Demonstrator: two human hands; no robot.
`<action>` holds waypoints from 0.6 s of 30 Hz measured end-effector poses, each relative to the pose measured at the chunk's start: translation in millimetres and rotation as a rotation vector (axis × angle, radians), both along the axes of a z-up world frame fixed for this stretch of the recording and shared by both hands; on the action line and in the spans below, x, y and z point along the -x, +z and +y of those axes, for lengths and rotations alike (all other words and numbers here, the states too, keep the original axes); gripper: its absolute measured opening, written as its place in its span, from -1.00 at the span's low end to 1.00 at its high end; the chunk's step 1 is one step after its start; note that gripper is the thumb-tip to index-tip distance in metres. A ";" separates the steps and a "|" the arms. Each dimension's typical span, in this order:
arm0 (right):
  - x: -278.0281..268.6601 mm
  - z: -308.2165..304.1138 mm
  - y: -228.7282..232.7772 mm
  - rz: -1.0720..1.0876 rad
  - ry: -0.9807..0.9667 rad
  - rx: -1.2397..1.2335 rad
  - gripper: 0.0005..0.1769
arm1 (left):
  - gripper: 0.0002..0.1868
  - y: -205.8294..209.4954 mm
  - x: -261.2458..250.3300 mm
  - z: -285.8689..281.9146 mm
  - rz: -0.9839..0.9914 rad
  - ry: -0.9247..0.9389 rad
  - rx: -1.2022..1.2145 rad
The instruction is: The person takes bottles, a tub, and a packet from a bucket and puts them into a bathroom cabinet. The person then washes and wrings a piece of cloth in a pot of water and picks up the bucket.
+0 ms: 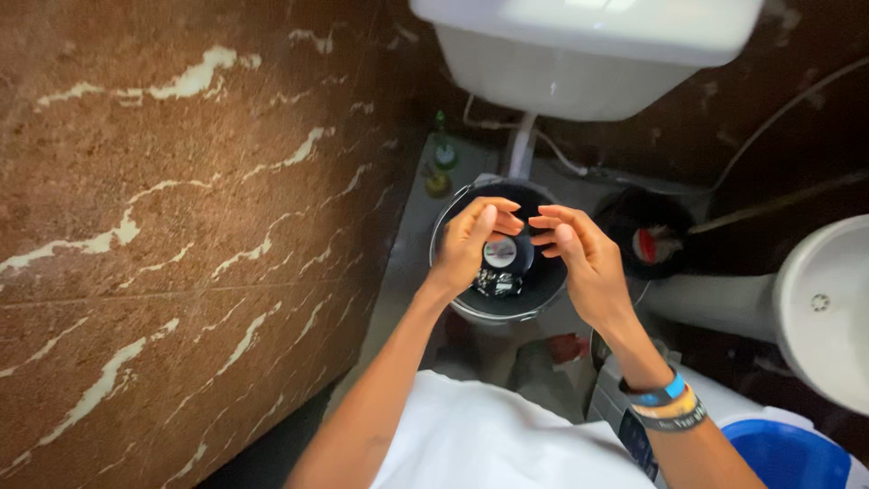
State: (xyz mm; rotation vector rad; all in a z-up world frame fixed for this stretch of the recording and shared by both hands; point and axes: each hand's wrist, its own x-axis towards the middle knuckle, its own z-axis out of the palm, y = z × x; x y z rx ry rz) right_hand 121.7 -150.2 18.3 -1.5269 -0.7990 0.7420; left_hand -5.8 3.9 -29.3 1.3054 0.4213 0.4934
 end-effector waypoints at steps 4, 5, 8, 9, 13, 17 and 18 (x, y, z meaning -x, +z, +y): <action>10.1 19.0 -53.4 0.046 -0.041 0.083 -0.59 | -0.56 -58.6 7.1 6.0 0.061 -0.043 -0.018; 11.6 22.3 -67.3 0.048 -0.043 0.090 -0.59 | -0.56 -74.8 8.6 6.9 0.068 -0.039 -0.089; 15.6 30.1 -109.3 0.021 -0.093 0.174 -0.65 | -0.55 -124.0 15.2 4.7 0.129 -0.031 -0.133; 16.7 32.6 -122.2 0.027 -0.100 0.195 -0.66 | -0.55 -139.2 17.4 3.2 0.180 -0.025 -0.112; 21.3 32.1 -161.2 -0.096 -0.062 0.345 -0.70 | -0.57 -184.0 29.4 -9.6 0.190 -0.029 -0.073; 16.2 40.8 -201.4 -0.314 0.023 0.589 -0.67 | -0.52 -203.3 39.2 -19.5 0.394 -0.010 0.049; 14.5 42.8 -214.6 -0.435 0.072 0.633 -0.64 | -0.50 -206.7 40.6 -20.7 0.421 -0.026 0.099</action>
